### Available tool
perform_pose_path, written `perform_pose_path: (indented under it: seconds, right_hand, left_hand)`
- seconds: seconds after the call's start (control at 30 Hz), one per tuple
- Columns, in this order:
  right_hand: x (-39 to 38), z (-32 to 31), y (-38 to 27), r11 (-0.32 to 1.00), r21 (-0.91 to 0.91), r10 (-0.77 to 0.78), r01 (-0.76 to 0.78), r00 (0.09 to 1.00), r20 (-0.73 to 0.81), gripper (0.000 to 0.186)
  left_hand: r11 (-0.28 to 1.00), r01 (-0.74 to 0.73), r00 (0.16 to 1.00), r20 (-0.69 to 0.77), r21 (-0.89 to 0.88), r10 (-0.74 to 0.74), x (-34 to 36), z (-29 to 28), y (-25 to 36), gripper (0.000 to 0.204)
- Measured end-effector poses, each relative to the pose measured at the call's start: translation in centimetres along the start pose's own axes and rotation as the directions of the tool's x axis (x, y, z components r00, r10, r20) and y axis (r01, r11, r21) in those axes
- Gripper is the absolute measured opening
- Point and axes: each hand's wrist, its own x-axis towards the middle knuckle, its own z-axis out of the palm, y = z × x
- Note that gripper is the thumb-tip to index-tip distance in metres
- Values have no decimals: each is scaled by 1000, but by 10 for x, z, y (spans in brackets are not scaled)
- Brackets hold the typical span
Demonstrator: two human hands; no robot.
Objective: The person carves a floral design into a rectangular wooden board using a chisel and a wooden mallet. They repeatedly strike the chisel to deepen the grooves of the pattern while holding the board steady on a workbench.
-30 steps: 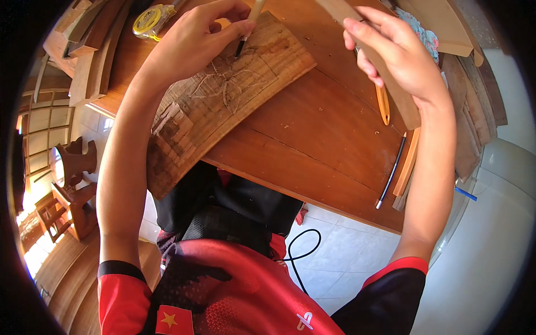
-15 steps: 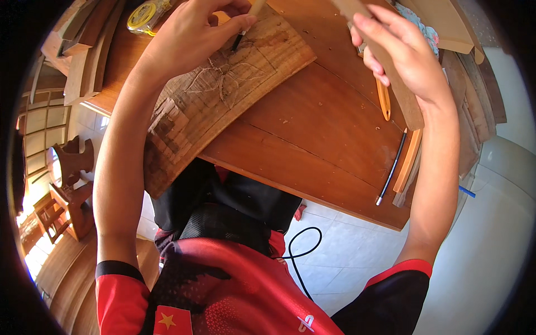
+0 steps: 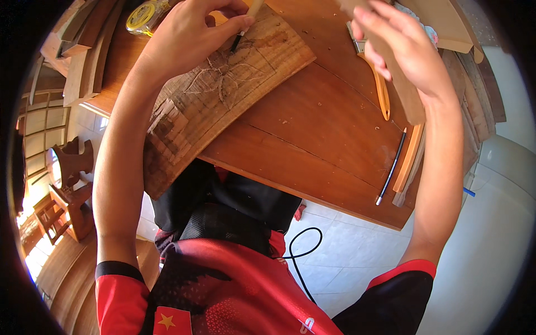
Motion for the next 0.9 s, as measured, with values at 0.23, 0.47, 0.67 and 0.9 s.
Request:
perform_pose_path:
  seconds: [0.23,0.47,0.67,0.9]
  right_hand:
    - [-10,2,1,1000,-6,9,-9,1000,-29,36]
    - [-10,-7,-6,998,-49,48,-44,994,94,36]
    - [-17,0,-17,987,-112,117,-113,993,29,49]
    - [-15,-1,-8,996,-70,64,-60,997,53,33]
  left_hand:
    - [999,32,999,-1,-15,-33,-2,0,0,30]
    - [998,-64,998,-26,-30,63,-4,-1,-4,29]
    - [999,-15,1000,10,-39,16,-9,-10,11,28]
    - [1000,-23,1000,-10,1,23,2,4,-7,28]
